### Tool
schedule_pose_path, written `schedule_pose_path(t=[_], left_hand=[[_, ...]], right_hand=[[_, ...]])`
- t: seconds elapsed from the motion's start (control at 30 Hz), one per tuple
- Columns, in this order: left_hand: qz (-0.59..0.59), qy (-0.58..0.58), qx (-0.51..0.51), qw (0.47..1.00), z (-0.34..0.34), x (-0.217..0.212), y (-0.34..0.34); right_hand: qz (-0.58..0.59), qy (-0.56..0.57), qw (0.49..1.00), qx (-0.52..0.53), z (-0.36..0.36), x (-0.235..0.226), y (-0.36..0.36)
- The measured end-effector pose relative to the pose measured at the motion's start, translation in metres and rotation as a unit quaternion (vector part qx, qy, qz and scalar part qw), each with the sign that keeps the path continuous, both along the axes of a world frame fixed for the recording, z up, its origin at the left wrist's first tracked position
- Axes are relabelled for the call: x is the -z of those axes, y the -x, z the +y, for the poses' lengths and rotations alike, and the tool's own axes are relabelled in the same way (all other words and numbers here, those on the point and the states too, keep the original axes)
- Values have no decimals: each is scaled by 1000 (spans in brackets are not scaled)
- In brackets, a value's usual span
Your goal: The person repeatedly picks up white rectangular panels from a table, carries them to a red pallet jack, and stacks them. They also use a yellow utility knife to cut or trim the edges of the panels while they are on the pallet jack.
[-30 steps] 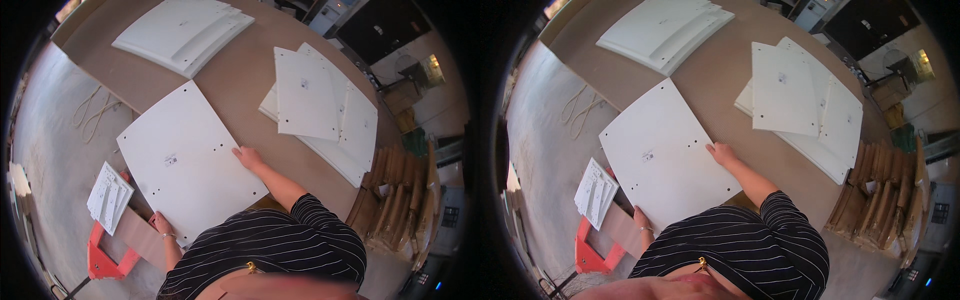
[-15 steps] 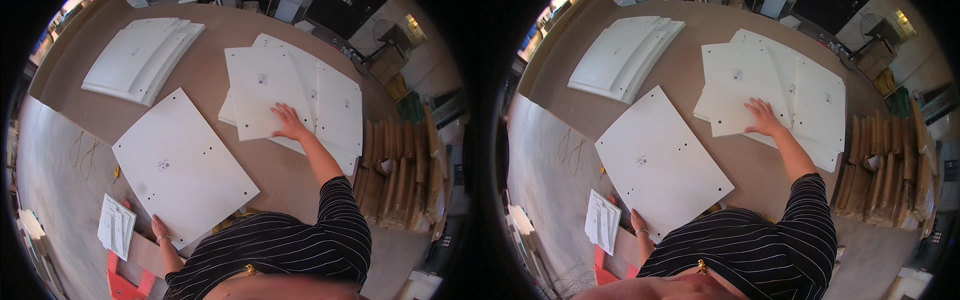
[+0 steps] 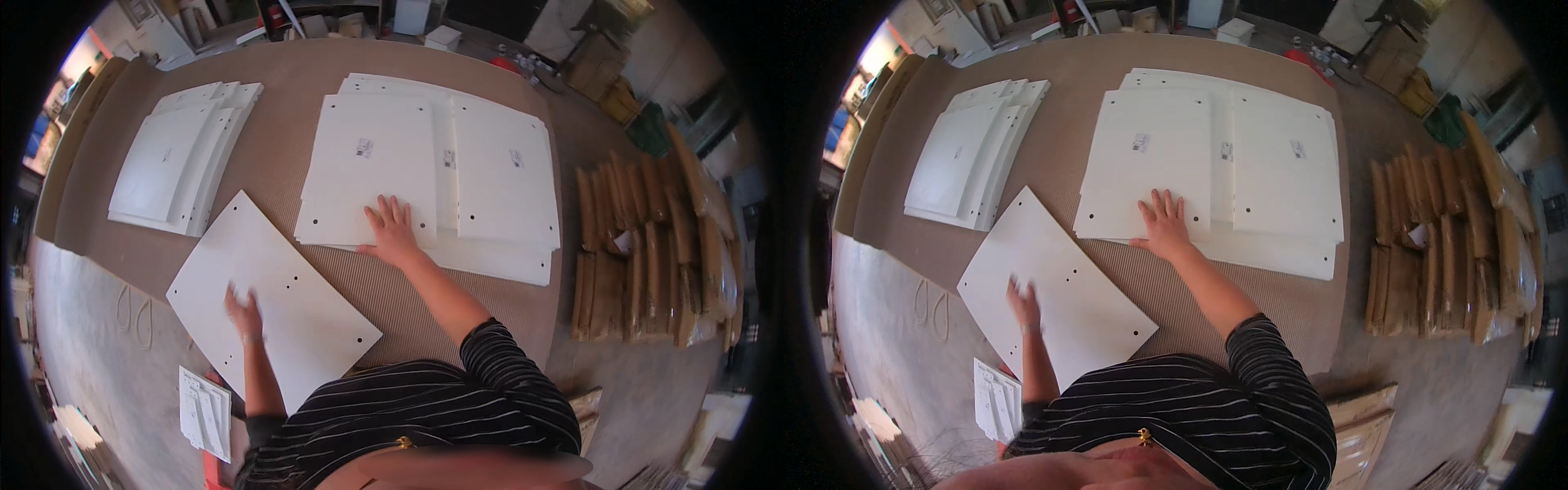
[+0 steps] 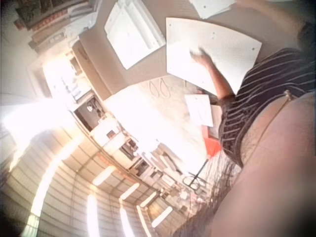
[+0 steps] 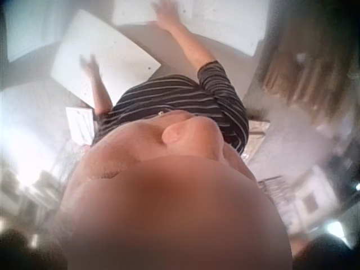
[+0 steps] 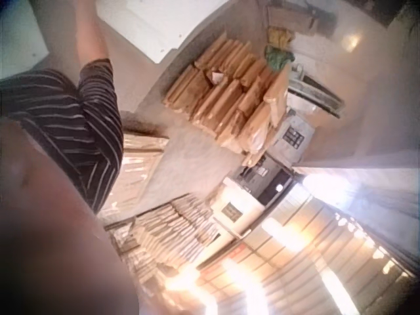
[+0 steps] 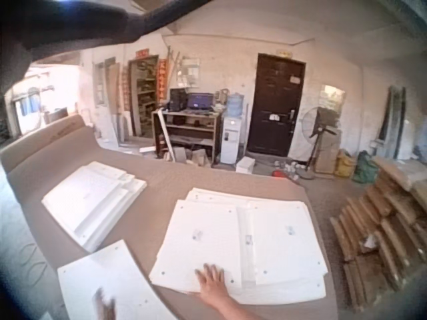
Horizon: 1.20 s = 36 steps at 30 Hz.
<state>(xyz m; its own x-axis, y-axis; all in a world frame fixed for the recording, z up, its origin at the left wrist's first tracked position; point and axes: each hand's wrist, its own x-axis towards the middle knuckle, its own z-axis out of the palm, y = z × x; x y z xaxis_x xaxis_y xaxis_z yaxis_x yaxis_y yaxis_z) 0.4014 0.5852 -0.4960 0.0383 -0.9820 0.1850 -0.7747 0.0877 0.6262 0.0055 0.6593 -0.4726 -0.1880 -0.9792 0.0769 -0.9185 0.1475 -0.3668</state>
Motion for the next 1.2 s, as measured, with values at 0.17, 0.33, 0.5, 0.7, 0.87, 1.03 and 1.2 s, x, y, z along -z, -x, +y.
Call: schedule_pose_path(t=[0.17, 0.33, 0.5, 0.7, 0.87, 1.03, 1.2], left_hand=[[-66, -91, 121, 986, -124, -17, 206], [-198, -164, 38, 966, -139, -31, 313], [-199, -117, 47, 972, -148, -28, 354], [-130, -221, 81, 963, -167, -31, 363], [-158, -244, 139, 947, -194, -28, 361], [-168, -279, 193, 926, -214, -24, 354], [-90, -306, 203, 926, -213, -26, 339]], right_hand=[[-141, 168, 971, 96, 30, 23, 146], [31, 9, 861, 508, 126, 5, 318], [-226, -105, 841, 480, 168, 1, 365], [-136, -66, 879, 452, 175, 26, 349], [-104, -46, 880, 462, 182, 39, 341], [-184, 48, 874, 448, 191, 46, 343], [-188, 36, 837, 513, 192, 35, 333]])
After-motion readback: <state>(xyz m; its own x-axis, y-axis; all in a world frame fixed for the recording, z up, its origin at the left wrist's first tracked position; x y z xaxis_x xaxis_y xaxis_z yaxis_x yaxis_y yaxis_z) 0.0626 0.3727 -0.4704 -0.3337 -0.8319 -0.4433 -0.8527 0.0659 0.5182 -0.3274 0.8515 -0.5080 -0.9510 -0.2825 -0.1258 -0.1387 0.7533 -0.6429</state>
